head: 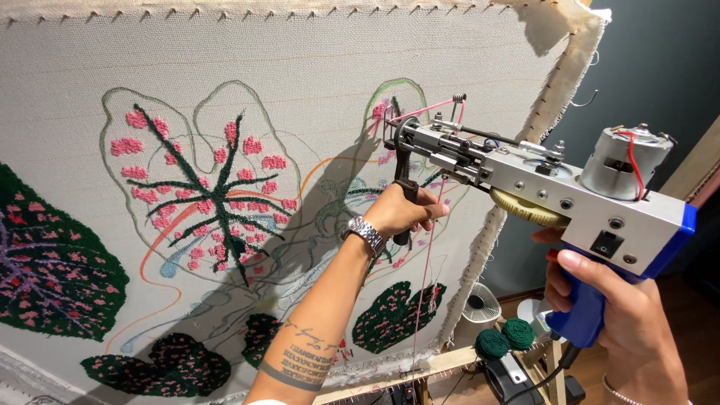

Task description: Using a tufting gun to create a floral pattern on a rug canvas.

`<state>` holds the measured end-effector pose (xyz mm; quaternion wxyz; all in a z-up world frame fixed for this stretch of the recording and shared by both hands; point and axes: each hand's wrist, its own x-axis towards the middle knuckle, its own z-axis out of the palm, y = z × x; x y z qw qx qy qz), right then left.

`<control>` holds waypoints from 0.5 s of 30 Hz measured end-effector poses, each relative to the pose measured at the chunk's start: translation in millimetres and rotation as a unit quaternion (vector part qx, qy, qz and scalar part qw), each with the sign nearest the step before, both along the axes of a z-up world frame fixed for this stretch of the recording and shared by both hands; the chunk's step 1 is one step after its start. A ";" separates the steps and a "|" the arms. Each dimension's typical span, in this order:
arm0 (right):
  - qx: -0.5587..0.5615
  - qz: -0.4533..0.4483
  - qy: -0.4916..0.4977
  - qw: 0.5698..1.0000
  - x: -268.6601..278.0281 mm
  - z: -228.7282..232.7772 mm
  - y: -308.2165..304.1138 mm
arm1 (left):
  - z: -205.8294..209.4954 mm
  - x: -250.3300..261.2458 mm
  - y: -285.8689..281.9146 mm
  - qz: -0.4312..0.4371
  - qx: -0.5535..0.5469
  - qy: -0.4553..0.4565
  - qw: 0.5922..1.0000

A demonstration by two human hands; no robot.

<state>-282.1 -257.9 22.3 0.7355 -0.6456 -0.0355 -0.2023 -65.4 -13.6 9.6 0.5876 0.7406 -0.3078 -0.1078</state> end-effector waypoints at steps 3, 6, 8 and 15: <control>-0.005 -0.007 0.015 1.000 2.7 -0.3 1.2 | 2.2 -0.3 0.8 0.000 -0.006 0.010 1.000; -0.009 -0.008 0.013 1.000 0.7 12.6 14.9 | 3.7 -0.9 1.4 -0.002 -0.009 0.009 1.000; -0.012 -0.014 0.012 1.000 0.9 16.7 21.2 | 4.6 -0.1 1.2 -0.002 -0.010 0.012 1.000; 0.020 0.006 0.004 1.000 9.8 10.3 28.5 | -1.6 18.4 0.8 0.009 -0.052 0.021 0.998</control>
